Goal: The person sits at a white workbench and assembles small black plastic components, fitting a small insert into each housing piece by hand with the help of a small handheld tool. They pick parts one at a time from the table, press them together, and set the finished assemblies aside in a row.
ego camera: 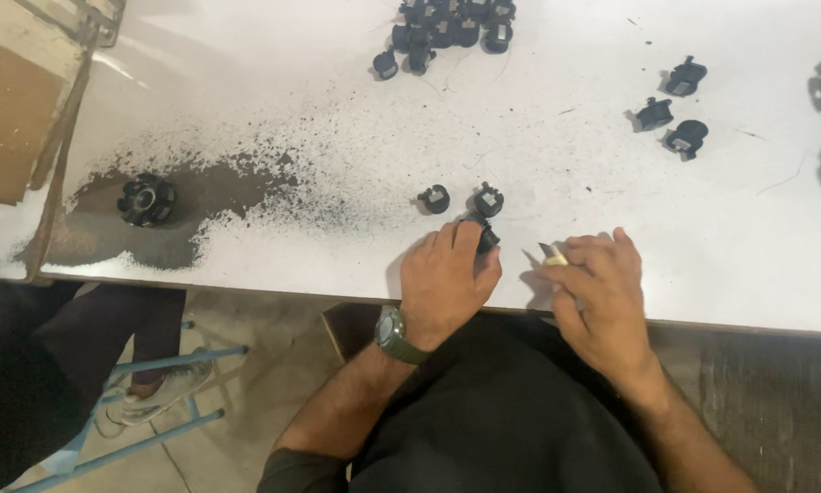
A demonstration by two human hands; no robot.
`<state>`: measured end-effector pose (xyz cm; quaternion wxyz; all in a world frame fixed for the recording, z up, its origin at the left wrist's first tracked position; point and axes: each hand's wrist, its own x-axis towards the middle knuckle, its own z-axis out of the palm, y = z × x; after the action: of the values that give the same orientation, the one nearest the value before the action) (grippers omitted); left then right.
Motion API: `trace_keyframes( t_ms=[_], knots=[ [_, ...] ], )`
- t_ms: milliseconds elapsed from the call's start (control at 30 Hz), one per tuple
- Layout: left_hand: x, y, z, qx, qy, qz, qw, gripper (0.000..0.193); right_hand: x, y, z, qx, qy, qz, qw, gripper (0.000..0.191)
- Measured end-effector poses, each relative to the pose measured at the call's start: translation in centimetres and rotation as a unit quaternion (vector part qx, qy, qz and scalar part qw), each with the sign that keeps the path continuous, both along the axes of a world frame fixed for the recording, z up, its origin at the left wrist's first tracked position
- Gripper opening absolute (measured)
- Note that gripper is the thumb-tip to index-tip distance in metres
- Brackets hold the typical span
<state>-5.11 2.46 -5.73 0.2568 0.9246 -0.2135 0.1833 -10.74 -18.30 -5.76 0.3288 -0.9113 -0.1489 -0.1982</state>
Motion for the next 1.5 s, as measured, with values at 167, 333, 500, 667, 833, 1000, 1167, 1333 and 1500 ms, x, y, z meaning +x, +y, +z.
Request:
trace_keyframes(
  t_ms=[167, 333, 500, 667, 833, 1000, 1167, 1333, 1500],
  knots=[
    [-2.8, -0.4, 0.3, -0.072, -0.014, -0.031, 0.997, 0.025, 0.2, 1.7, 0.3, -0.075, 0.054, 0.017, 0.996, 0.034],
    [-3.7, 0.2, 1.0, -0.088, 0.039, -0.090, 0.991, 0.021, 0.4, 2.5, 0.7, -0.076, 0.034, -0.013, 0.996, 0.038],
    [-1.8, 1.5, 2.1, -0.072, 0.024, -0.086, 0.993, 0.031, 1.5, 2.8, 1.0, -0.105, 0.030, -0.054, 0.993, 0.041],
    [1.1, 0.4, 2.3, 0.026, 0.144, -0.042, 0.988, 0.041, 3.0, 2.9, 0.7, -0.122, 0.034, -0.053, 0.991, 0.027],
    [1.2, -0.1, 2.2, -0.046, 0.177, -0.067, 0.981, 0.040, 3.7, 2.4, 0.6, -0.049, 0.069, 0.016, 0.996, 0.031],
    [-1.1, 1.8, 2.2, -0.117, 0.287, -0.060, 0.949, 0.027, 2.7, 2.0, 0.7, -0.009, 0.078, 0.084, 0.993, 0.035],
    [-2.2, 2.7, 2.0, -0.095, 0.199, -0.086, 0.972, 0.013, 1.8, 2.7, 0.3, -0.030, 0.042, 0.071, 0.996, 0.053],
    [-2.3, 2.6, 1.8, -0.032, 0.140, -0.048, 0.988, 0.017, 1.8, 3.2, -0.1, -0.071, 0.043, 0.021, 0.996, 0.044],
    [-3.5, 4.0, 1.6, -0.049, 0.029, -0.095, 0.994, 0.021, 0.7, 2.4, -0.4, -0.086, 0.000, -0.037, 0.996, 0.041]
  ],
)
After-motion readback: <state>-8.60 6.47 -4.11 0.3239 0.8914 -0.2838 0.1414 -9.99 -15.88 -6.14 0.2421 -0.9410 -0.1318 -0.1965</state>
